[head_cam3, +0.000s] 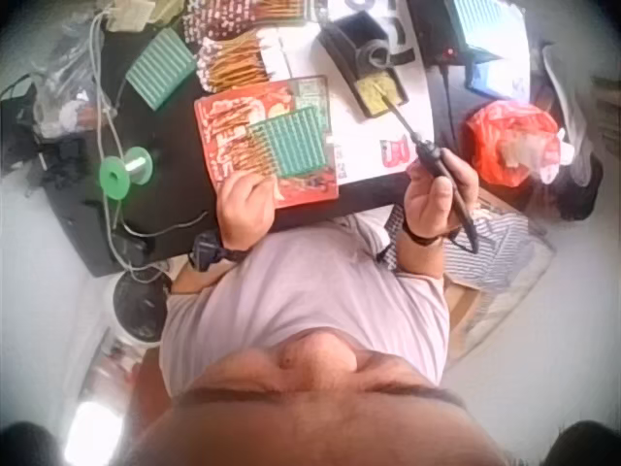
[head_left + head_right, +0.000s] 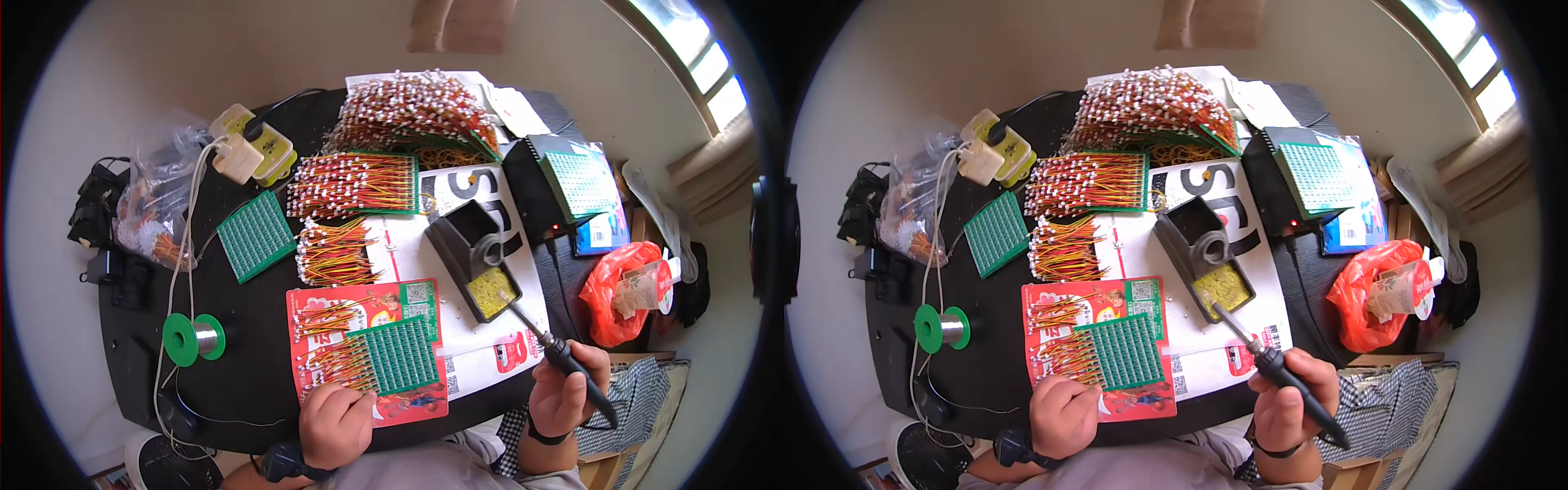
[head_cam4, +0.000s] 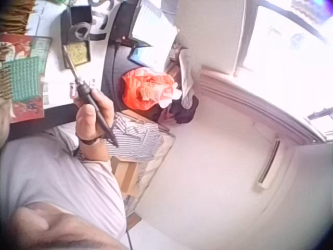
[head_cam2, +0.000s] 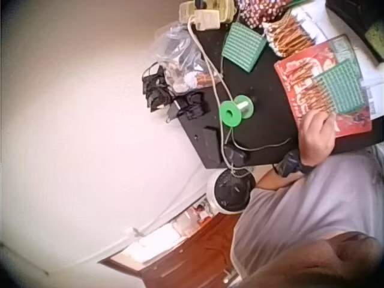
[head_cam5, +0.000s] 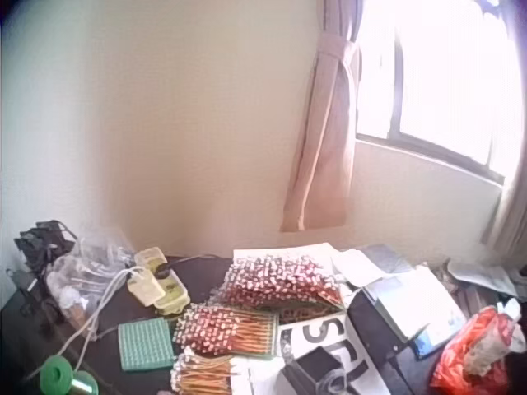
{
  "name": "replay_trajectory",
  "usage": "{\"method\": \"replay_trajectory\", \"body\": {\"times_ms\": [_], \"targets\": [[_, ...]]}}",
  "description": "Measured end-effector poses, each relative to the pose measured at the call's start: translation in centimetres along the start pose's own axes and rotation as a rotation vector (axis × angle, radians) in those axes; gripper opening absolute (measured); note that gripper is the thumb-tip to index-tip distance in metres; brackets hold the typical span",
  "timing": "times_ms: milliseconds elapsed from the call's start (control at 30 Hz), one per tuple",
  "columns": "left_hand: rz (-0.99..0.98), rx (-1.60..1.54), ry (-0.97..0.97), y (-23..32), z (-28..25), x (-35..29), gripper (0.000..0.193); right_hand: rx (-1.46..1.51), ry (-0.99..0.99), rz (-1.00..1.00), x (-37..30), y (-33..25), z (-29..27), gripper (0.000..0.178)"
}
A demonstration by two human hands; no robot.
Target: Soldering wire connectors to a green printed circuit board (PCB) using a soldering iron and solder wire.
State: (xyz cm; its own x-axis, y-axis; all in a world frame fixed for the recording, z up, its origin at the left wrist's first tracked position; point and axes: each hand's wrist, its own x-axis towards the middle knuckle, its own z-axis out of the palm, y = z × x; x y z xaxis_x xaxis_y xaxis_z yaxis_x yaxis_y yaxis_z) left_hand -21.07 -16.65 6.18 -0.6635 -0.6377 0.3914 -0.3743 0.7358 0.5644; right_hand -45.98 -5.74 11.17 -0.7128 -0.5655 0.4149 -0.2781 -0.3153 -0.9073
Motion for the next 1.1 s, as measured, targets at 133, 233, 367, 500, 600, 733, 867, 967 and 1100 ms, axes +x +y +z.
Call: {"method": "replay_trajectory", "body": {"times_ms": [133, 233, 367, 500, 600, 733, 867, 967, 1100], "targets": [[0.015, 0.011, 0.048, 0.1, 0.1, -0.1, 0.02, 0.073, 0.047, 0.047, -0.5, -0.4, -0.7, 0.043], [0.043, 0.01, 0.066, 0.0, 0.2, 0.2, 0.021, 0.014, 0.064, -0.003, -0.4, -0.7, -1.2, 0.042], [0.053, -0.014, 0.108, 0.1, -0.3, 0.2, 0.022, -0.032, 0.028, -0.058, 0.1, -0.6, -2.0, 0.039], [0.046, -0.039, 0.174, -0.2, -0.6, 0.3, 0.021, 0.021, 0.02, -0.021, 0.2, -0.3, -2.8, 0.038], [0.005, -0.002, 0.199, -0.6, -0.4, 0.3, 0.02, 0.055, 0.009, 0.001, 0.7, 0.4, -3.3, 0.039], [-0.022, 0.038, 0.168, -0.3, -0.4, 0.4, 0.022, 0.028, -0.001, 0.01, 1.5, 0.5, -4.5, 0.04], [-0.032, 0.091, 0.143, -0.2, -0.7, 0.1, 0.025, 0.034, -0.016, 0.014, 2.0, 1.0, -4.9, 0.04], [-0.021, 0.109, 0.163, -0.2, -0.4, 0.3, 0.025, 0.028, 0.008, 0.022, 2.2, 1.1, -5.1, 0.041], [-0.013, 0.102, 0.189, -0.1, 0.0, 0.8, 0.022, 0.039, -0.019, 0.028, 2.5, 1.0, -5.4, 0.041]]}}
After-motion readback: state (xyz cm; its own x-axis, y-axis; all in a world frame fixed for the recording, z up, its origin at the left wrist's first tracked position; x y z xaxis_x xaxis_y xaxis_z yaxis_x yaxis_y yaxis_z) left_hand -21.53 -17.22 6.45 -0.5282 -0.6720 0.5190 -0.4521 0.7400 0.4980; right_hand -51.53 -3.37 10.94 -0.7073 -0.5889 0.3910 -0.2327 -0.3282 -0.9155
